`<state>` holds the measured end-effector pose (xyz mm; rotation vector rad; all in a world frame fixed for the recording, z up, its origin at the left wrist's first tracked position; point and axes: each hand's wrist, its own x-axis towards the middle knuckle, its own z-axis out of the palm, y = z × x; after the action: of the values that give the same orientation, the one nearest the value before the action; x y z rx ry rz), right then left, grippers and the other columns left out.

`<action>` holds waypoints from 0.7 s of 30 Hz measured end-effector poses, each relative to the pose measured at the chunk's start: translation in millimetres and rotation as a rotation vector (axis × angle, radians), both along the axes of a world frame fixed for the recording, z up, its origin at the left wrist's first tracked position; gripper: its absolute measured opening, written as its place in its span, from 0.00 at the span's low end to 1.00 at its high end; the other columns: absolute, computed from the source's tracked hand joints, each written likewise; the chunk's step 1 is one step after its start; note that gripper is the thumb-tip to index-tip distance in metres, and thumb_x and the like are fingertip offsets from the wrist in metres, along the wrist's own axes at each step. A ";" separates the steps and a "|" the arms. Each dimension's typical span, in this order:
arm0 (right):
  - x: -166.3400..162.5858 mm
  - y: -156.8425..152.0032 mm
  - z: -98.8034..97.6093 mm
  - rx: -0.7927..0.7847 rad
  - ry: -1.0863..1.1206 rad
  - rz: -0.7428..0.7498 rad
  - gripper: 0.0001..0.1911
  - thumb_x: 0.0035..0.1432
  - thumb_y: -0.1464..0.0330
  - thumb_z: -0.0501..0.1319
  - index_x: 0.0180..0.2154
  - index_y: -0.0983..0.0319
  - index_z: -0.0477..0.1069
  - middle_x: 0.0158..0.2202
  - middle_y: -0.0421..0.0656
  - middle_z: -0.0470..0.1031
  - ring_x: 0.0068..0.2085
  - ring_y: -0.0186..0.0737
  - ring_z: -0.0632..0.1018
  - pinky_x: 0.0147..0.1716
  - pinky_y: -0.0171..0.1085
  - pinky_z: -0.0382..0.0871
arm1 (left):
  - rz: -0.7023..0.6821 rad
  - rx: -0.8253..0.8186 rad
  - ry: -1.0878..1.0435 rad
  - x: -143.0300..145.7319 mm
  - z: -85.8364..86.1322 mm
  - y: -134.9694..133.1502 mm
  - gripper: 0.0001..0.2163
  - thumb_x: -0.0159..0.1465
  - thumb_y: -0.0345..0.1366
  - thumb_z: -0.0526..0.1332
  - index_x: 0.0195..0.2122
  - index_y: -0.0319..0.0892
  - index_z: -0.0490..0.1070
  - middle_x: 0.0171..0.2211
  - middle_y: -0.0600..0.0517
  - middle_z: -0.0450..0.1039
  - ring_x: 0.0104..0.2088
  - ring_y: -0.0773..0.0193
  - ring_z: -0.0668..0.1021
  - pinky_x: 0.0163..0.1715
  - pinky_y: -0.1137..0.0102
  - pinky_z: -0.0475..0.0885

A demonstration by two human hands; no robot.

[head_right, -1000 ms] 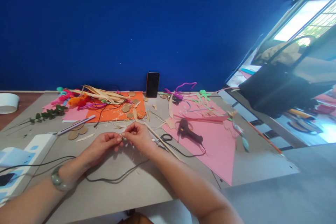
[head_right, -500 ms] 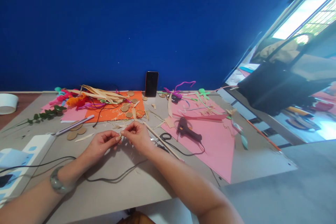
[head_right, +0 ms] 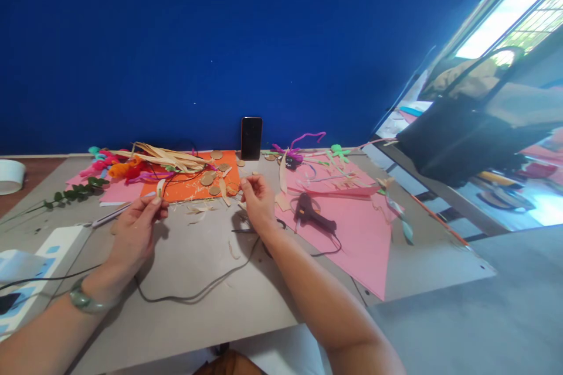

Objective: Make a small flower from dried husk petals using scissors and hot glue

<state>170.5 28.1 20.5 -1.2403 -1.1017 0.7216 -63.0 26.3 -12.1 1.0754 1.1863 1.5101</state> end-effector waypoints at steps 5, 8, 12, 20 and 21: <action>18.6 6.8 -0.6 -0.051 -0.466 0.058 0.06 0.55 0.66 0.57 0.32 0.62 0.70 0.28 0.41 0.73 0.28 0.34 0.71 0.31 0.34 0.65 | 0.003 0.014 0.034 -0.2 -3.8 3.1 0.09 0.58 0.42 0.63 0.31 0.41 0.71 0.27 0.55 0.71 0.27 0.70 0.70 0.30 0.75 0.66; 31.8 6.0 6.1 -0.231 -0.961 0.211 0.07 0.52 0.73 0.57 0.28 0.63 0.74 0.29 0.44 0.76 0.31 0.38 0.73 0.33 0.34 0.63 | -0.040 -0.002 0.087 1.3 -6.2 0.1 0.10 0.59 0.43 0.62 0.32 0.41 0.72 0.27 0.54 0.71 0.26 0.69 0.70 0.28 0.75 0.66; 30.5 2.2 9.1 -0.403 -1.370 0.360 0.10 0.53 0.74 0.57 0.31 0.61 0.77 0.34 0.46 0.79 0.36 0.41 0.77 0.34 0.34 0.63 | -0.121 -0.031 0.125 2.8 -8.1 -3.4 0.11 0.59 0.44 0.62 0.32 0.40 0.72 0.27 0.53 0.71 0.26 0.69 0.70 0.25 0.75 0.65; 20.1 5.5 1.4 -0.440 -1.516 0.402 0.10 0.56 0.73 0.56 0.34 0.66 0.77 0.38 0.55 0.79 0.41 0.49 0.78 0.38 0.37 0.67 | -0.204 -0.072 0.126 5.2 -9.6 -4.5 0.12 0.58 0.44 0.63 0.30 0.39 0.71 0.23 0.55 0.68 0.23 0.69 0.69 0.23 0.75 0.65; 20.4 6.0 0.6 -0.442 -1.519 0.408 0.10 0.57 0.73 0.56 0.34 0.67 0.77 0.39 0.56 0.78 0.41 0.49 0.78 0.38 0.38 0.67 | -0.212 -0.079 0.124 6.0 -9.4 -5.1 0.12 0.58 0.44 0.63 0.30 0.39 0.71 0.23 0.55 0.68 0.23 0.69 0.69 0.22 0.75 0.65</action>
<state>190.9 34.1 21.0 -2.0203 -2.5661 0.1847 -57.0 21.1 -21.6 1.2152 1.1658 1.2391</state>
